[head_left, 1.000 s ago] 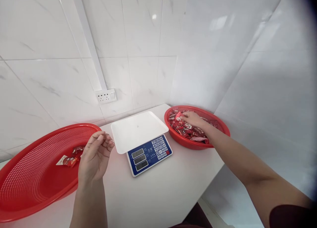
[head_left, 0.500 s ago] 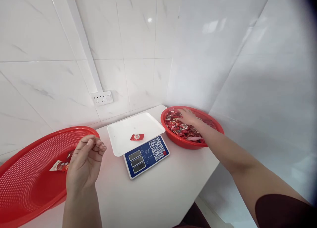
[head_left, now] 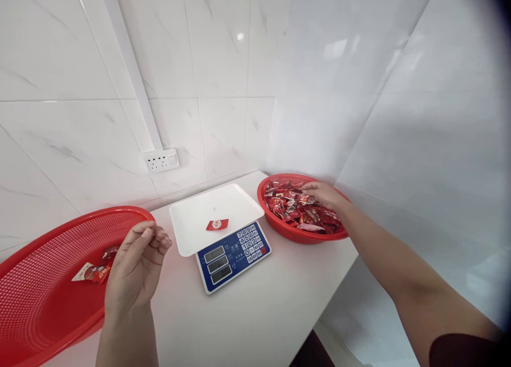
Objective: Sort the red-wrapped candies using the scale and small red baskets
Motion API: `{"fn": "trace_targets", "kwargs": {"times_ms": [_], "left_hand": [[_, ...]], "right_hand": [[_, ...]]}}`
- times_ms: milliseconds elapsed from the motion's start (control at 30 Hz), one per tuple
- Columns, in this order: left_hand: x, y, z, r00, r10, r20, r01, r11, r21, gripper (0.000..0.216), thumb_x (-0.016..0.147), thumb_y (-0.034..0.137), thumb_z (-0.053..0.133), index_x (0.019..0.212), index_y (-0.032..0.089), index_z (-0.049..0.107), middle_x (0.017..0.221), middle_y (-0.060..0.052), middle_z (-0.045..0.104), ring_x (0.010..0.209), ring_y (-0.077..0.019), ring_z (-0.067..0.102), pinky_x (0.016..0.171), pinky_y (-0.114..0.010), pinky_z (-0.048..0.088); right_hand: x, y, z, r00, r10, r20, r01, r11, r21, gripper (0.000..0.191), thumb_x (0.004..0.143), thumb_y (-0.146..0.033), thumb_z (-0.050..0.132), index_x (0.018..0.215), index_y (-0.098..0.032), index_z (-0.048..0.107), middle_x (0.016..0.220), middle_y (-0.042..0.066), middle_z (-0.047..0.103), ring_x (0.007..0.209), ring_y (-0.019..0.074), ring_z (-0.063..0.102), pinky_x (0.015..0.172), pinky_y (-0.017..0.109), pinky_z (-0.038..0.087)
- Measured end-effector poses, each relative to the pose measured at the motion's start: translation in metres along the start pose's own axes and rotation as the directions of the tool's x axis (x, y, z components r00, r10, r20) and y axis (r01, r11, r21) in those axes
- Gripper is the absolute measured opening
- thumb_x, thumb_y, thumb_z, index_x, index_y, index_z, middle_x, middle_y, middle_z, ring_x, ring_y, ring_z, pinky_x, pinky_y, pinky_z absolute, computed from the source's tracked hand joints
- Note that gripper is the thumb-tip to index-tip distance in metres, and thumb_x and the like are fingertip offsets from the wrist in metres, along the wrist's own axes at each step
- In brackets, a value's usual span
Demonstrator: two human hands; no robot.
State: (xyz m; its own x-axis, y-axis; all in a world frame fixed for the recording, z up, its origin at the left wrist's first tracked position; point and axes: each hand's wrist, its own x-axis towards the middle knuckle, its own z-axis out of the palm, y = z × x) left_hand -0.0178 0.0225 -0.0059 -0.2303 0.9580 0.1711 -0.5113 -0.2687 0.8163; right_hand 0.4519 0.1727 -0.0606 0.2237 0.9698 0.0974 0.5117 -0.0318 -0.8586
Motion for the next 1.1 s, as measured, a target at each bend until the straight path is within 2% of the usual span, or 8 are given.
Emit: {"fn": "trace_targets", "kwargs": {"times_ms": [133,333,433,600,767,900,1000,1100], "left_hand": [[0.0,-0.001,0.001,1.0,-0.017,0.018,0.016,1.0,0.012,0.019,0.061,0.025,0.077,0.076,0.021,0.067,0.063,0.002,0.059,0.06,-0.0091,0.056,0.054,-0.016,0.054],[-0.001,-0.002,0.001,0.999,-0.033,0.036,0.032,0.999,0.014,0.019,0.062,0.025,0.077,0.077,0.021,0.067,0.064,0.001,0.06,0.06,-0.009,0.057,0.055,-0.016,0.053],[-0.002,-0.003,0.002,0.997,-0.037,0.063,0.035,0.999,0.022,0.016,0.066,0.025,0.075,0.078,0.021,0.067,0.065,0.001,0.061,0.061,-0.0088,0.057,0.057,-0.017,0.053],[-0.003,-0.007,0.002,0.99,-0.029,0.14,0.024,0.999,0.041,0.012,0.071,0.026,0.071,0.081,0.02,0.066,0.067,0.001,0.061,0.061,-0.0081,0.057,0.06,-0.017,0.051],[-0.004,-0.008,-0.001,0.985,-0.017,0.171,0.011,0.999,0.039,0.009,0.076,0.024,0.067,0.084,0.02,0.065,0.069,0.001,0.061,0.063,-0.0077,0.057,0.061,-0.017,0.05],[-0.006,-0.004,-0.004,0.986,0.001,0.166,-0.007,0.999,0.033,0.009,0.076,0.024,0.067,0.084,0.02,0.065,0.069,0.001,0.061,0.062,-0.0076,0.057,0.061,-0.017,0.05],[-0.005,-0.002,-0.004,0.987,0.007,0.16,-0.012,0.999,0.03,0.01,0.074,0.025,0.069,0.082,0.021,0.066,0.067,0.001,0.061,0.061,-0.0076,0.057,0.061,-0.017,0.051],[-0.003,-0.002,-0.004,0.989,0.003,0.147,-0.006,1.0,0.021,0.011,0.071,0.025,0.072,0.08,0.021,0.066,0.065,0.001,0.062,0.06,-0.0079,0.057,0.059,-0.017,0.052]], "right_hand": [[-0.002,-0.005,-0.004,0.997,-0.017,-0.07,0.027,0.99,0.141,0.016,0.064,-0.027,0.071,0.072,-0.02,0.058,0.065,0.0,0.063,0.054,0.0118,0.057,0.053,0.025,0.05],[-0.005,-0.037,0.008,0.982,-0.119,-0.147,0.153,0.957,0.246,0.02,0.063,-0.031,0.071,0.074,-0.021,0.058,0.077,0.0,0.065,0.071,0.0144,0.061,0.069,0.029,0.052],[-0.01,-0.064,0.035,0.981,-0.184,-0.06,0.194,0.938,0.287,0.021,0.064,-0.03,0.07,0.078,-0.02,0.059,0.083,0.001,0.067,0.075,0.0145,0.062,0.073,0.03,0.051],[-0.025,-0.107,0.104,0.947,-0.282,0.157,0.216,0.914,0.343,0.015,0.068,-0.022,0.067,0.082,-0.017,0.063,0.086,0.003,0.069,0.075,0.0135,0.063,0.073,0.029,0.052],[-0.037,-0.126,0.147,0.891,-0.338,0.303,0.344,0.938,0.038,0.027,0.074,-0.01,0.058,0.099,-0.017,0.067,0.071,0.001,0.07,0.063,0.0131,0.064,0.072,0.029,0.052],[-0.037,-0.115,0.133,0.906,-0.348,0.24,0.372,0.926,-0.063,0.028,0.075,-0.011,0.057,0.1,-0.018,0.068,0.082,0.003,0.072,0.073,0.0167,0.067,0.08,0.033,0.051],[-0.034,-0.094,0.098,0.924,-0.365,0.114,0.379,0.916,-0.131,0.023,0.078,-0.018,0.057,0.098,-0.02,0.068,0.095,0.005,0.071,0.087,0.0207,0.066,0.086,0.037,0.051],[-0.03,-0.065,0.049,0.952,-0.305,0.003,0.303,0.948,-0.098,0.03,0.082,-0.026,0.054,0.111,-0.022,0.062,0.109,0.006,0.068,0.097,0.0221,0.065,0.086,0.037,0.052]]}}
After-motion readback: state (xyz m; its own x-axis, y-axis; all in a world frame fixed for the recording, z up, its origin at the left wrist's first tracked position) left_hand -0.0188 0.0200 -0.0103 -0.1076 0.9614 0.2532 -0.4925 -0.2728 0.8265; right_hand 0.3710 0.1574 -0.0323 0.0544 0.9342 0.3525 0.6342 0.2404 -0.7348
